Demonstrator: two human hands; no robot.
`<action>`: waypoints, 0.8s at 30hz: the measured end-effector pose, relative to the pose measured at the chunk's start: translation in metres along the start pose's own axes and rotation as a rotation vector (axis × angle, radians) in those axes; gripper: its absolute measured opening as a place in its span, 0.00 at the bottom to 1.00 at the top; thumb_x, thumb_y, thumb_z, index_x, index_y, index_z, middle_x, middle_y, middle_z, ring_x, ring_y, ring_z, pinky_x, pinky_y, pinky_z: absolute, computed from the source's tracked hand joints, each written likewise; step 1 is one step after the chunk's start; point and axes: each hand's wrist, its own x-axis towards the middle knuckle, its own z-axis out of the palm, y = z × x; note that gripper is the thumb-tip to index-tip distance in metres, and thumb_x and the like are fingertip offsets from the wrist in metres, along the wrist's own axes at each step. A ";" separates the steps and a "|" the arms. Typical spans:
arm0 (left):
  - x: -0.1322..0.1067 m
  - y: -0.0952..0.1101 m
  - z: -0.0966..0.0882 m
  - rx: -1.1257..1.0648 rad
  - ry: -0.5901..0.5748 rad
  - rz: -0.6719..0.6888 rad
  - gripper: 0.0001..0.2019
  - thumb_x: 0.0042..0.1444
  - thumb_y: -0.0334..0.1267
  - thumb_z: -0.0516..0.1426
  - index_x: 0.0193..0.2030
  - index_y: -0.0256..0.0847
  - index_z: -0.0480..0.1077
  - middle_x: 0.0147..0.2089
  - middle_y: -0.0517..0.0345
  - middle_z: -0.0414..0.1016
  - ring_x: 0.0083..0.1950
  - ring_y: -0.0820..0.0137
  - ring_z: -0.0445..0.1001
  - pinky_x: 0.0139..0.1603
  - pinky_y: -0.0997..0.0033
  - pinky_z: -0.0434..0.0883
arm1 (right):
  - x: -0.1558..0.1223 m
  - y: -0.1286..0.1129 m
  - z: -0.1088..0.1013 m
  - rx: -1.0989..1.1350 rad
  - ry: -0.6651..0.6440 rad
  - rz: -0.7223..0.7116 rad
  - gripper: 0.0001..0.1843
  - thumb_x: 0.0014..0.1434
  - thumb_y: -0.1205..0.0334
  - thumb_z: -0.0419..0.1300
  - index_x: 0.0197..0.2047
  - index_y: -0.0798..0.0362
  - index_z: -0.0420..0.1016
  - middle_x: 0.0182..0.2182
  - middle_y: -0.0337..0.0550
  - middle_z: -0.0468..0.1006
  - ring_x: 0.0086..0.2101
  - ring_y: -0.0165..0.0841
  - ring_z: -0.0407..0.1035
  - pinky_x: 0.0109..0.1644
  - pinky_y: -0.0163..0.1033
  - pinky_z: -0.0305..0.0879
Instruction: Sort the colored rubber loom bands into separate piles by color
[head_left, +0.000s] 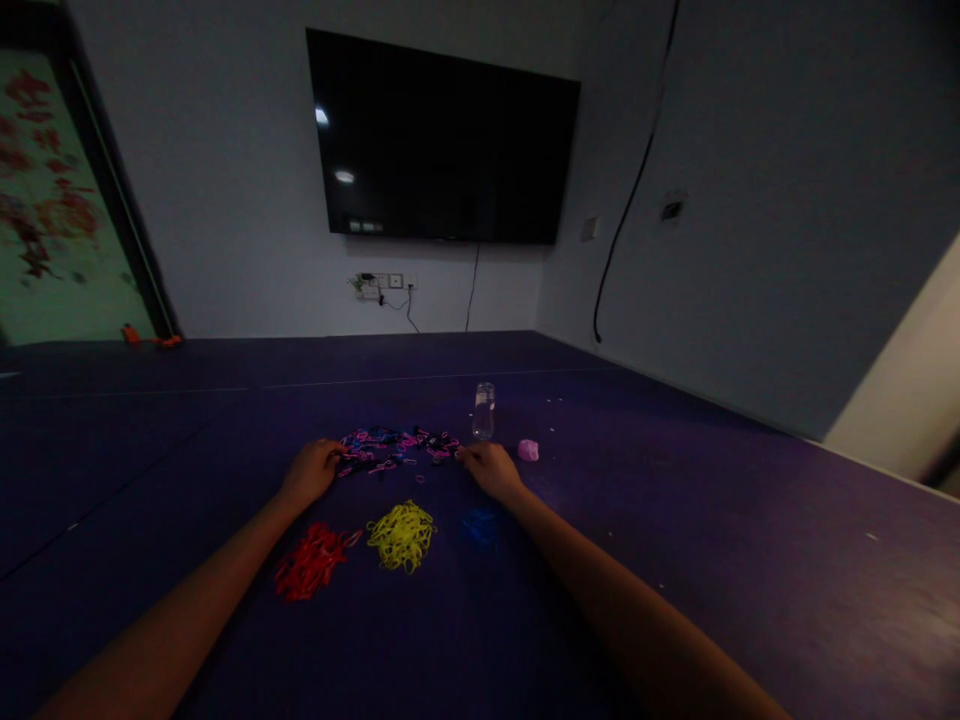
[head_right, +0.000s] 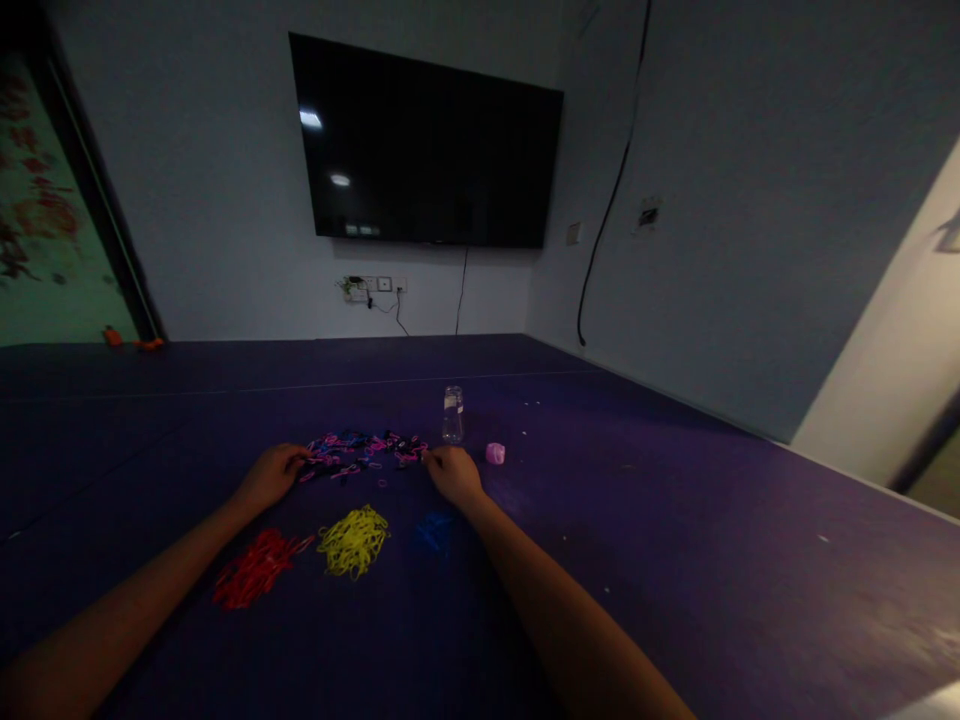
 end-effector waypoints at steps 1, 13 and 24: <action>0.000 0.000 0.000 -0.010 0.001 0.005 0.14 0.51 0.28 0.48 0.39 0.38 0.73 0.39 0.50 0.76 0.43 0.63 0.73 0.46 0.67 0.67 | 0.000 -0.001 -0.001 -0.001 -0.003 0.001 0.20 0.61 0.55 0.48 0.29 0.53 0.77 0.26 0.41 0.77 0.26 0.29 0.68 0.28 0.31 0.52; -0.004 0.008 -0.004 -0.153 0.116 0.123 0.13 0.54 0.34 0.48 0.42 0.40 0.71 0.39 0.52 0.74 0.40 0.64 0.72 0.44 0.65 0.69 | -0.002 -0.007 -0.005 -0.015 -0.020 -0.002 0.20 0.61 0.55 0.48 0.27 0.53 0.76 0.22 0.40 0.74 0.23 0.28 0.65 0.26 0.32 0.49; -0.006 0.007 -0.005 -0.233 0.189 0.084 0.12 0.49 0.33 0.50 0.36 0.38 0.74 0.38 0.51 0.75 0.39 0.64 0.74 0.42 0.65 0.70 | -0.001 -0.004 -0.003 -0.036 -0.006 -0.011 0.20 0.62 0.55 0.48 0.29 0.53 0.76 0.23 0.41 0.75 0.25 0.28 0.66 0.28 0.31 0.50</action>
